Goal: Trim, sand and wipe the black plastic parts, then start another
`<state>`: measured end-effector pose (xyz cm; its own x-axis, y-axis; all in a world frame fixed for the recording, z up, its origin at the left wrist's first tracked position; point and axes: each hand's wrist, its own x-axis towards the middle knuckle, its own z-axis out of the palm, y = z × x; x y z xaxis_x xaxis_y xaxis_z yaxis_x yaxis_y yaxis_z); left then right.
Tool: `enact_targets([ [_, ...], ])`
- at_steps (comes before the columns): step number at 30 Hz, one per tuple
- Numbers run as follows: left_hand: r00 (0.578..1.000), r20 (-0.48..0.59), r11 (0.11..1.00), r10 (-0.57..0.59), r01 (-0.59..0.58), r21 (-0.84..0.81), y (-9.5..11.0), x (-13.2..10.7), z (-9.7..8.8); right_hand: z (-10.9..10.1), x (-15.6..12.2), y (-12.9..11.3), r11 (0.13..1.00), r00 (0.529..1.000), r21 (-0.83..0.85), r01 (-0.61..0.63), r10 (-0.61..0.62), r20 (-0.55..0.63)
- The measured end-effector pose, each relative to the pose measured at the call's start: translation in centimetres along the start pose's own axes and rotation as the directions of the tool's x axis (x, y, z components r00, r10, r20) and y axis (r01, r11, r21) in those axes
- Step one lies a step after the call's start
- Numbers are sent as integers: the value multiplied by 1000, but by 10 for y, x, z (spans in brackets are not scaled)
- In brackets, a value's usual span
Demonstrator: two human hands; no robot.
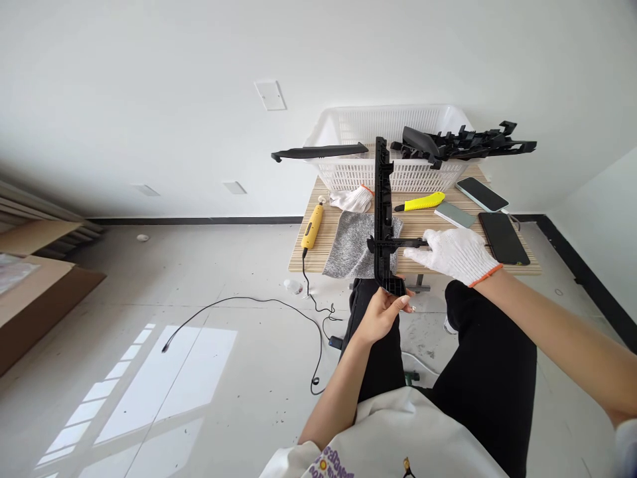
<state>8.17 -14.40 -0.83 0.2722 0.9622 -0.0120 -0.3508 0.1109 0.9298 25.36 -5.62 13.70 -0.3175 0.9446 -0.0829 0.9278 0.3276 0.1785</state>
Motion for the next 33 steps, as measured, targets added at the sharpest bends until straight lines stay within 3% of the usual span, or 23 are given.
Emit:
enact_targets([
  [9, 1000, -6, 1000, -11, 11, 3, 0, 1, 1, -6, 12, 15, 989, 956, -22, -144, 134, -262],
  [18, 1000, -2, 1000, -7, 7, -8, 1, 1, 1, -8, 31, 9, 998, 986, -59, -31, 21, -166],
  [33, 1000, 12, 999, -4, 5, -34, -1, 2, -1, -9, 38, 19, 998, 997, -63, 5, -10, -74],
])
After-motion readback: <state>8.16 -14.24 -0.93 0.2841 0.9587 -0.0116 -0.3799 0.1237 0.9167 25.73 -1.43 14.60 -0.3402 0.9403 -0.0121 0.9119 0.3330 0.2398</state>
